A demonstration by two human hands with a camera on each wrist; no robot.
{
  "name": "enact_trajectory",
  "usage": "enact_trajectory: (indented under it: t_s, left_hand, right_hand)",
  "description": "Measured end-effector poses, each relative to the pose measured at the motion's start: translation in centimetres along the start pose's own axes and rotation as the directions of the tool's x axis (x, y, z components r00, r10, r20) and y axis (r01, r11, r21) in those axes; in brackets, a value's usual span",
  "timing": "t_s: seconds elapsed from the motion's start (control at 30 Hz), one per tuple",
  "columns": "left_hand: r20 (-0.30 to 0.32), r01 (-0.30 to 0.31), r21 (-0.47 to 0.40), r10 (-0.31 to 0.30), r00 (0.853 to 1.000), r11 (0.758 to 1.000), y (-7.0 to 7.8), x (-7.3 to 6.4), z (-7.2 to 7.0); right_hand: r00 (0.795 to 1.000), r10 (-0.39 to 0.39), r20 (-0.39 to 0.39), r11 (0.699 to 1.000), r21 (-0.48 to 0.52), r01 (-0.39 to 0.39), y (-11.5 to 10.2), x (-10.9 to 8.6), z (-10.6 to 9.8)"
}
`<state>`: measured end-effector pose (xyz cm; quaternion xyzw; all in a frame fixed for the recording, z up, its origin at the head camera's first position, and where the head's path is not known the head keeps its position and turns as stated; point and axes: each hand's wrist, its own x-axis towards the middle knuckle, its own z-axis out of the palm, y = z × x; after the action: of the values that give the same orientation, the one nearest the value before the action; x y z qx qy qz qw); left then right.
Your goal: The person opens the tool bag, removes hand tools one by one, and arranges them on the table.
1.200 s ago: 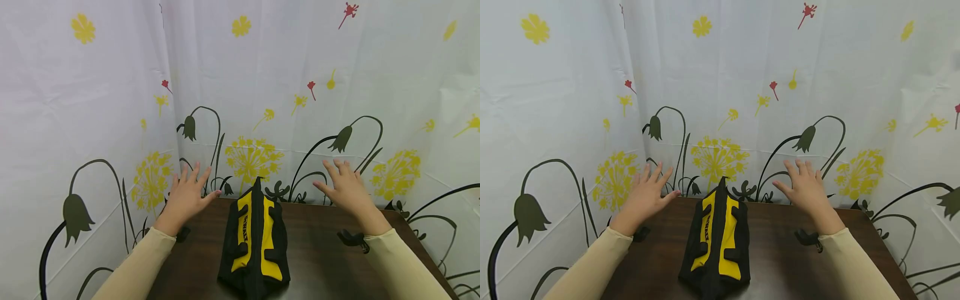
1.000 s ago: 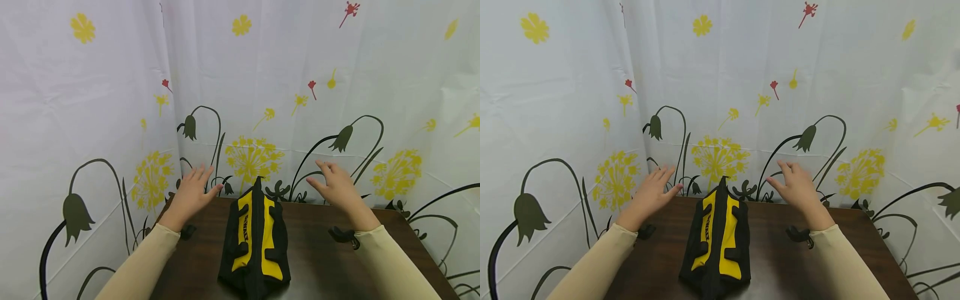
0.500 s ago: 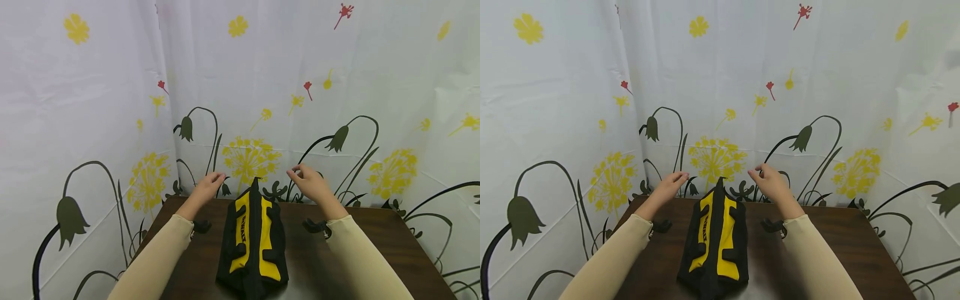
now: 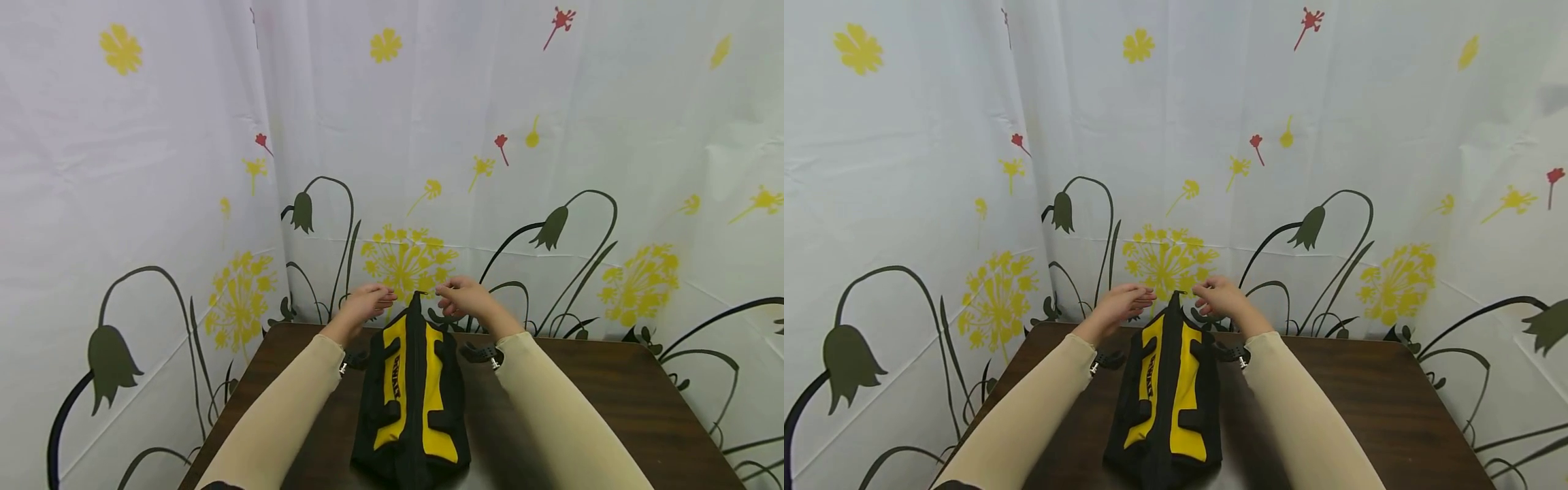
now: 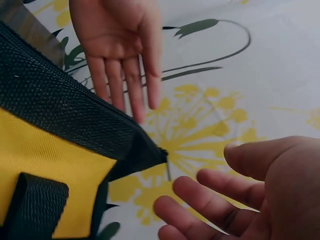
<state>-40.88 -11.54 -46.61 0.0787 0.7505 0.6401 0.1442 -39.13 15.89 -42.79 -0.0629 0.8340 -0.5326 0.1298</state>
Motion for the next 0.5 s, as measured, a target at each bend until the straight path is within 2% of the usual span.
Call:
enact_trajectory:
  t_s: [0.17,0.3,0.4,0.5]
  left_hand:
    - [0.031,0.01,0.003,-0.01,0.999,1.0,-0.5,1.8,0.7]
    - [0.047,0.073,0.059,-0.076,0.996,0.996,-1.0,3.0,1.0]
    - [0.073,0.136,0.034,-0.138,0.988,0.99,-1.5,3.9,1.4]
    - [0.118,0.175,-0.073,-0.166,0.979,0.982,-2.0,4.8,2.0]
  right_hand:
    - [0.995,0.077,-0.056,0.993,0.099,-0.072,0.3,1.7,1.0]
    - [0.991,0.124,-0.05,0.971,0.211,-0.111,0.8,2.9,1.8]
    - [0.986,0.169,0.008,0.932,0.325,-0.162,1.5,3.4,2.1]
    - [0.973,0.214,0.086,0.877,0.421,-0.23,2.2,3.7,2.1]
